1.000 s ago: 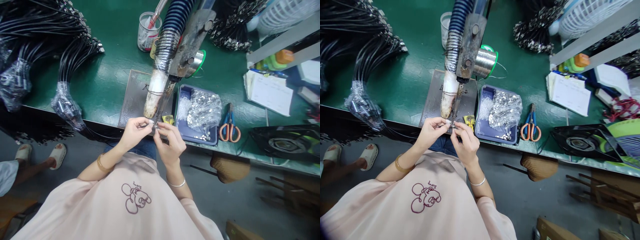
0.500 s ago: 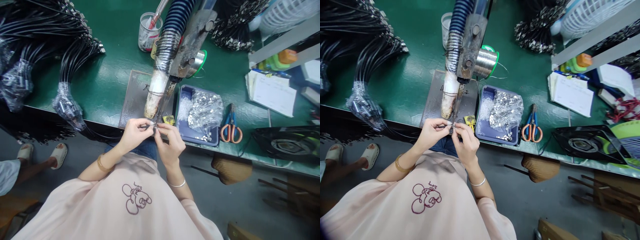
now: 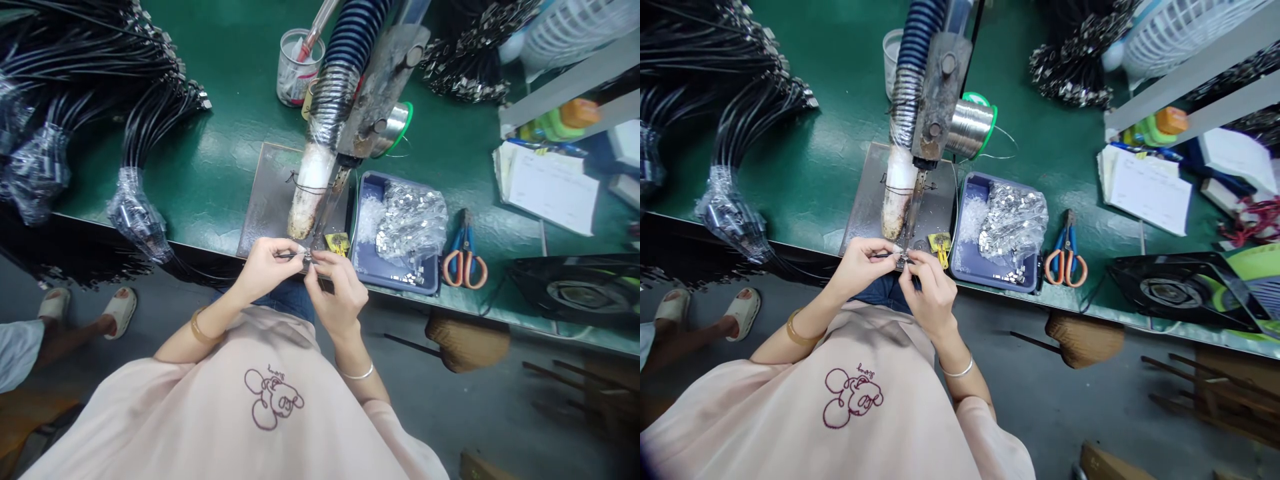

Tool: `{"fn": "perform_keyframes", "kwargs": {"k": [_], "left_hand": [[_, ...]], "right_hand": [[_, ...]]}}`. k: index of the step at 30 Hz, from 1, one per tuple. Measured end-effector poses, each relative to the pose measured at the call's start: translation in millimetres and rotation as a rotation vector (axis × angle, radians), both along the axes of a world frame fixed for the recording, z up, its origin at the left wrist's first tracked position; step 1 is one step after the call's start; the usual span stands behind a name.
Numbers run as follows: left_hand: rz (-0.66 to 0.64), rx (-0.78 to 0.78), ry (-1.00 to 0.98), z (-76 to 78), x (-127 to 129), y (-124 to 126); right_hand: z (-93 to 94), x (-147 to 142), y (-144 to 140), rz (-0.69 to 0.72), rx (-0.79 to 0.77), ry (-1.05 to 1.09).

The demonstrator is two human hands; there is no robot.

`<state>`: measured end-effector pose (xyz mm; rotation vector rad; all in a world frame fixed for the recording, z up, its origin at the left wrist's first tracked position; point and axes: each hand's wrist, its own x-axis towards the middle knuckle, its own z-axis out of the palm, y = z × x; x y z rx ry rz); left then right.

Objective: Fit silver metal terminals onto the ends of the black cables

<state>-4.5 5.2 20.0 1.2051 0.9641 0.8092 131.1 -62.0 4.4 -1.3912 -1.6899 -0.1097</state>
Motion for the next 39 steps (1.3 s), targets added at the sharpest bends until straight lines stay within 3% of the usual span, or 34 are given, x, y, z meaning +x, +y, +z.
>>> {"fn": "perform_keyframes", "kwargs": {"k": [7,12,14,18,21,24,26,31,39], "left_hand": [[-0.081,0.081,0.049,-5.3,-2,-8],[-0.036,0.245,0.1,-4.5,-7,-16],[-0.06,0.222,0.055,-4.0,-8,-17],[-0.151,0.092,-0.02,-4.1,-11,-17],[-0.126,0.137,-0.001,-4.0,-12,-17],[-0.089,0.192,-0.014,-4.5,-12,-18],[-0.087,0.165,-0.025,-6.3,-11,-18],[-0.043,0.08,-0.06,-12.2,-7,-17],[-0.007,0.094,-0.038,-11.0,0,-12]], "right_hand": [[4.8,7,0,0.01,-0.074,0.082],[10.2,9,-2,0.035,-0.232,0.348],[10.8,9,-2,0.064,-0.248,0.405],[9.7,7,-3,0.101,-0.131,0.244],[8.5,5,-4,0.078,-0.106,0.18],[8.1,3,-4,0.028,-0.173,0.271],[7.5,2,-5,-0.017,-0.141,0.268],[2.9,1,-4,-0.049,0.038,0.03],[-0.5,-1,-1,-0.051,0.054,-0.006]]}}
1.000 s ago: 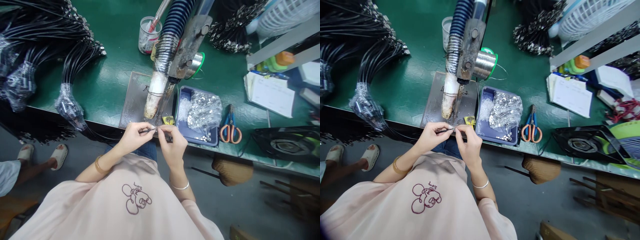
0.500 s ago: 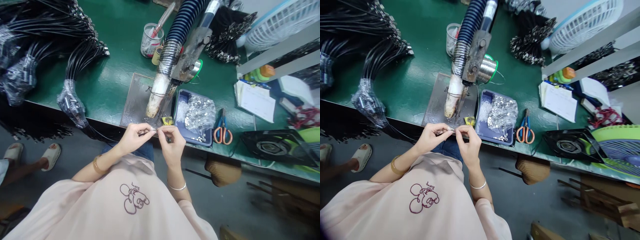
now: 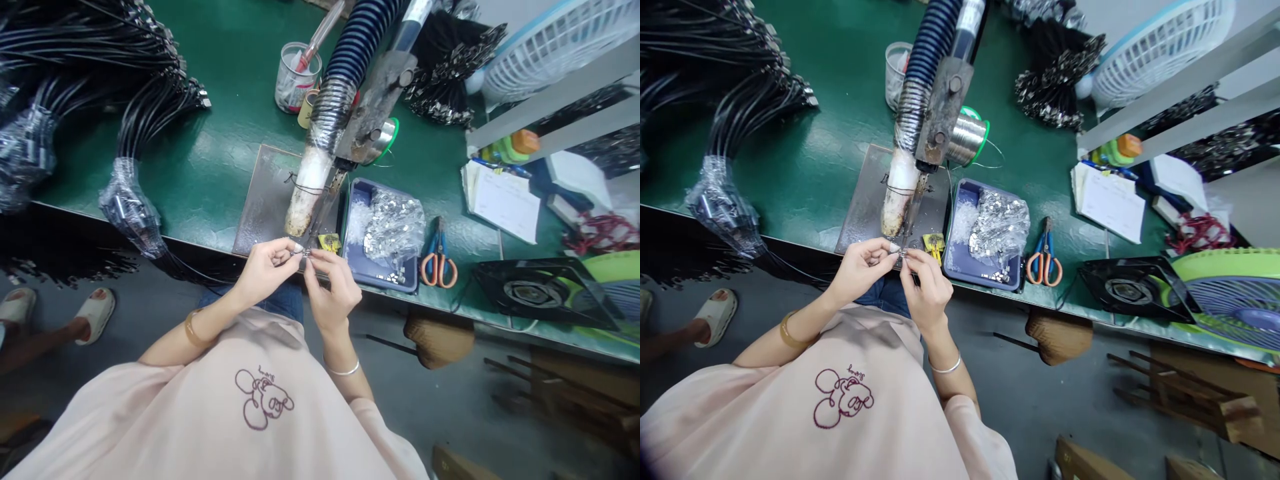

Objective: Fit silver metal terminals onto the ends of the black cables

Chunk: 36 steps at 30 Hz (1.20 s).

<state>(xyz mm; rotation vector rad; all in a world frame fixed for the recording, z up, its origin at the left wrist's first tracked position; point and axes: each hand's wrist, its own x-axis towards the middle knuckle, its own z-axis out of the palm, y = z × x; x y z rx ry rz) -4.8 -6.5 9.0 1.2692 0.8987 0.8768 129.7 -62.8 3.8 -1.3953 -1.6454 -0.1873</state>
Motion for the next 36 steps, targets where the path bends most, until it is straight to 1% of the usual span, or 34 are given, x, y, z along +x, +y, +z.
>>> {"fn": "perform_keyframes", "kwargs": {"k": [10,16,21,26,31,36], "left_hand": [[0.046,0.0,0.062,2.7,4.2,2.3],[0.063,0.005,0.051,4.3,4.0,2.7],[0.052,0.015,0.045,7.8,2.6,2.7],[0.03,-0.035,0.019,8.5,2.5,5.2],[-0.008,-0.131,-0.006,5.7,2.5,8.5],[-0.008,-0.137,-0.007,3.6,1.7,6.9]], "right_hand": [[-1.9,-0.1,4.5,-0.017,-0.027,0.056],[0.5,-0.4,6.5,-0.008,-0.034,0.078],[4.6,-2.2,5.7,-0.018,-0.039,0.072],[6.4,-2.4,2.2,-0.024,-0.043,0.051],[4.0,0.9,-0.4,0.022,-0.055,0.011],[2.8,1.7,-0.8,0.032,-0.042,0.011]]}}
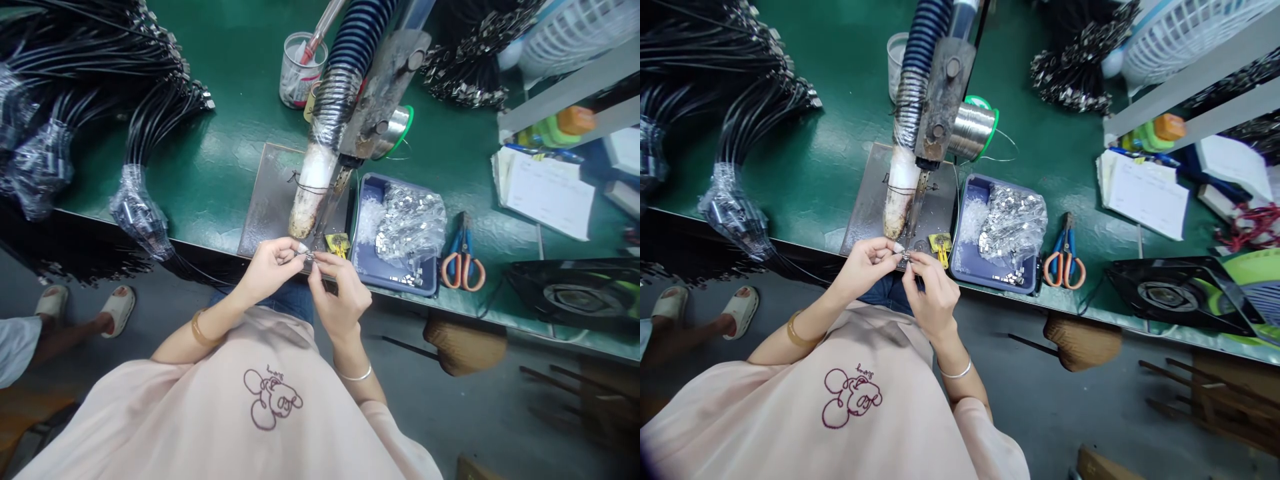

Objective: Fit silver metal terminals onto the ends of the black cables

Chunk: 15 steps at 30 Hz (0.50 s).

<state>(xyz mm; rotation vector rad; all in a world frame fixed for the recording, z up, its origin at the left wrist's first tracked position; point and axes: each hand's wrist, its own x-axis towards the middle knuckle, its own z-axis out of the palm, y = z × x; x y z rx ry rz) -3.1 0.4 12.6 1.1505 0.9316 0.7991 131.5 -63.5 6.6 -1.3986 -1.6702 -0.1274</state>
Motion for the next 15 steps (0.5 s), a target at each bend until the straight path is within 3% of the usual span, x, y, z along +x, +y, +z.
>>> {"fn": "perform_keyframes", "kwargs": {"k": [7,15], "left_hand": [[-0.002,-0.049,-0.024,2.4,-2.2,-5.8],[-0.005,-0.001,-0.024,0.9,-4.6,-8.0]], "right_hand": [[3.3,4.4,-4.7,-0.012,-0.037,0.097],[3.5,4.2,-6.9,-0.007,-0.05,0.145]]}}
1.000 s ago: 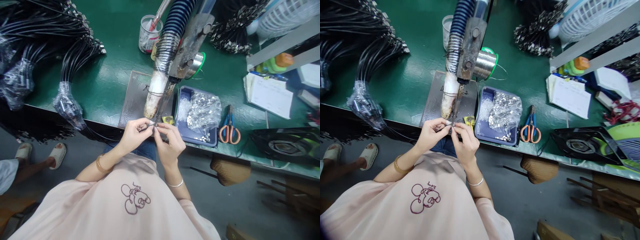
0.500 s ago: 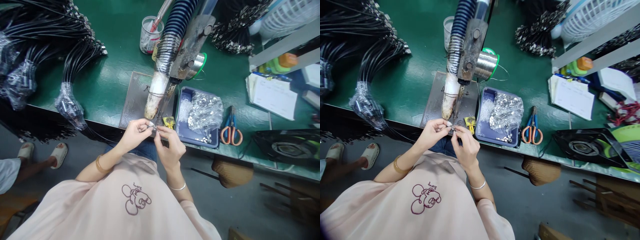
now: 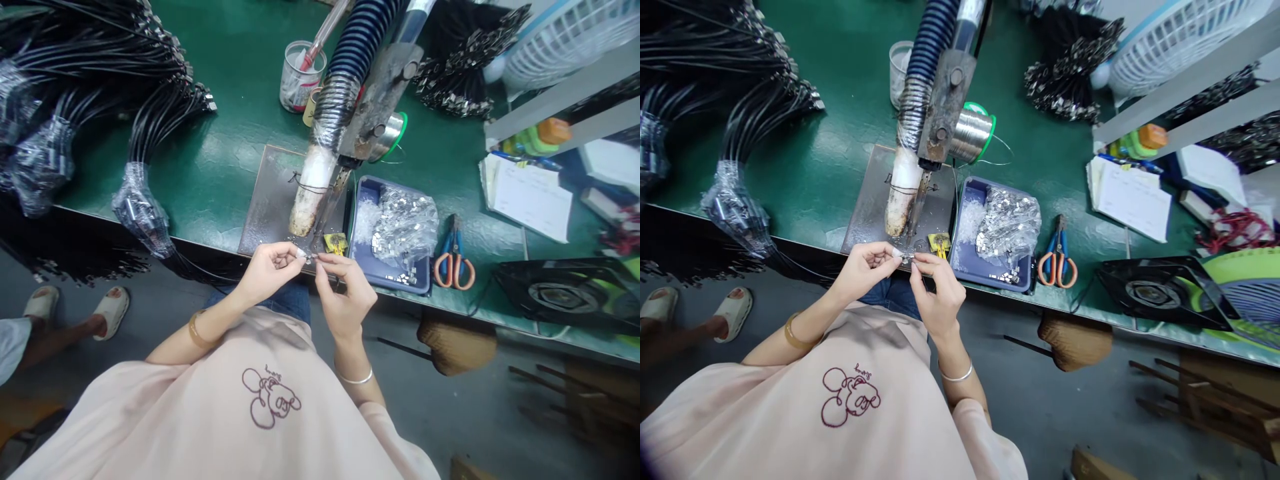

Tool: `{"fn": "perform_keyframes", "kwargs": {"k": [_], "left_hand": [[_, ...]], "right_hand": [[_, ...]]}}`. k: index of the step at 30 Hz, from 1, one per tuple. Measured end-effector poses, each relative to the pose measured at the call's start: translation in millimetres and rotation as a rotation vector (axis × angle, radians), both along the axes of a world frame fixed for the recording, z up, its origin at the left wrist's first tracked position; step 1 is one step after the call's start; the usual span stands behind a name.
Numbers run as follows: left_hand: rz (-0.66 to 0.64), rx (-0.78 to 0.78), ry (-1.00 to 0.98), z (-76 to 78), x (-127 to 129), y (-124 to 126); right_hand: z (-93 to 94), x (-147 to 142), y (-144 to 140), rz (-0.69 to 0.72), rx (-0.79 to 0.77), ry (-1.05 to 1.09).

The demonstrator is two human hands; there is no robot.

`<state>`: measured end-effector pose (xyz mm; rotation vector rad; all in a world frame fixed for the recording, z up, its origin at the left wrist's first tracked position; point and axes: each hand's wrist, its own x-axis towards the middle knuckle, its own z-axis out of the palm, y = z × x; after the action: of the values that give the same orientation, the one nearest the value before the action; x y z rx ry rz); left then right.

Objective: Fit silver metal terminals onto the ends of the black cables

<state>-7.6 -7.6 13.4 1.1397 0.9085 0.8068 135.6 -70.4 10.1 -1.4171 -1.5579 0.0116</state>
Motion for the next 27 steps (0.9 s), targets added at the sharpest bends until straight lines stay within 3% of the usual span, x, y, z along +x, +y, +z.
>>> {"fn": "perform_keyframes", "kwargs": {"k": [8,12,15,17,21,24,27], "left_hand": [[0.019,0.045,0.002,-5.1,-2,-1],[0.037,0.157,0.028,-6.3,-2,-3],[0.018,0.317,0.11,-7.0,-3,-6],[0.02,0.431,0.163,-7.1,-4,-7],[0.033,0.562,0.231,-5.9,-3,-11],[0.046,0.5,0.22,-4.4,-1,-14],[-0.043,0.205,0.102,-2.9,0,-16]], "right_hand": [[0.0,-1,2,0.007,-0.007,0.026],[3.2,5,-2,0.042,-0.175,0.209],[7.7,11,-8,-0.014,-0.26,0.343],[10.2,15,-11,-0.049,-0.276,0.289],[8.9,14,-11,0.01,-0.262,-0.059],[3.6,9,-8,0.056,-0.124,-0.253],[-0.3,6,-8,0.066,-0.032,-0.319]]}}
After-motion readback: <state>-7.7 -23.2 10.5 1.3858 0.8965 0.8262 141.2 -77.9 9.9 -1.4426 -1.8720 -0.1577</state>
